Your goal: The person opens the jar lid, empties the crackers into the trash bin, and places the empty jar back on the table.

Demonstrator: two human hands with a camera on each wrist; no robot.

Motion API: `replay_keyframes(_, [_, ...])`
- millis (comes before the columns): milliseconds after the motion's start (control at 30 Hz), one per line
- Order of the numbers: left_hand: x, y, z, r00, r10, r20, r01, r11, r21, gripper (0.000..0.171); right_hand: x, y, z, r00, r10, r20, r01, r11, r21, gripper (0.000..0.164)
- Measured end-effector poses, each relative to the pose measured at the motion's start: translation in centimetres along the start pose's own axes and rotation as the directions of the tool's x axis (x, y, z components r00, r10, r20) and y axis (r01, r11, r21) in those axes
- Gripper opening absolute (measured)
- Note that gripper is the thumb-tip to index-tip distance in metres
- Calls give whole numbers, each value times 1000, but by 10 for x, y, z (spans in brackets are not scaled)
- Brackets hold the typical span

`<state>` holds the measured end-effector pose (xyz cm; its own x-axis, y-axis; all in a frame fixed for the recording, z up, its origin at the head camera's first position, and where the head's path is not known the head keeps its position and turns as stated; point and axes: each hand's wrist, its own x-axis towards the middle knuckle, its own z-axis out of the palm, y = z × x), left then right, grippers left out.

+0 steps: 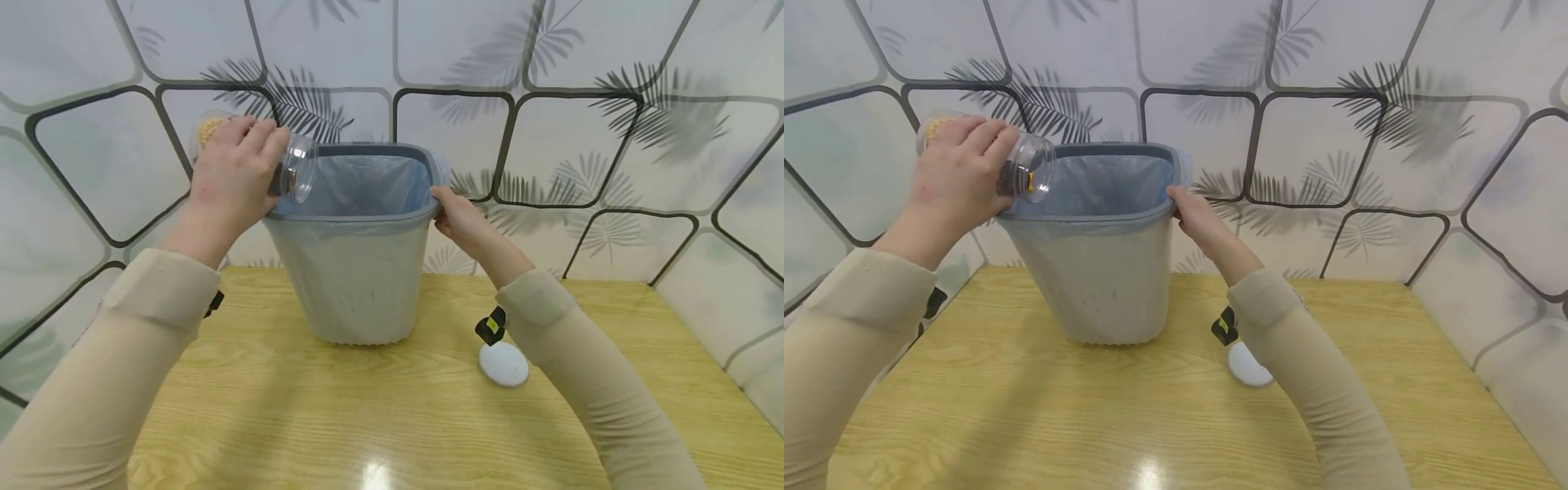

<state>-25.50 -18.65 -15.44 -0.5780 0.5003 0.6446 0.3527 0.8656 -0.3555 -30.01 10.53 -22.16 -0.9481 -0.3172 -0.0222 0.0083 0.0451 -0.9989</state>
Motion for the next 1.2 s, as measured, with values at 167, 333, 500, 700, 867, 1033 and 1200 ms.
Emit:
replay_keyframes(167, [2,2,-3,997,47,67,-49,998,29,74,0,0,0,1000,-2,-8,2,1000,6,52])
replay_keyframes(333, [3,4,-4,993,74,90,-80,995,62,67,0,0,1,1000,-1,-6,1,1000,22,53])
replay_keyframes(500, [3,6,-5,986,91,142,-105,990,98,60,1,0,2,1000,1,0,-1,1000,27,57])
replay_keyframes(700, [7,10,-7,966,151,208,-187,969,162,68,1,0,2,1000,-4,-5,4,1000,20,58])
replay_keyframes(867, [9,12,-8,938,198,284,-268,935,234,73,0,-1,2,1000,-1,-3,1,1000,30,58])
replay_keyframes(1033, [10,14,-8,915,255,312,-346,895,284,70,-1,-2,3,1000,3,-3,-3,1000,28,60])
replay_keyframes(1200, [10,16,-7,890,311,333,-421,840,341,67,0,-1,3,1000,1,-1,-1,1000,14,59])
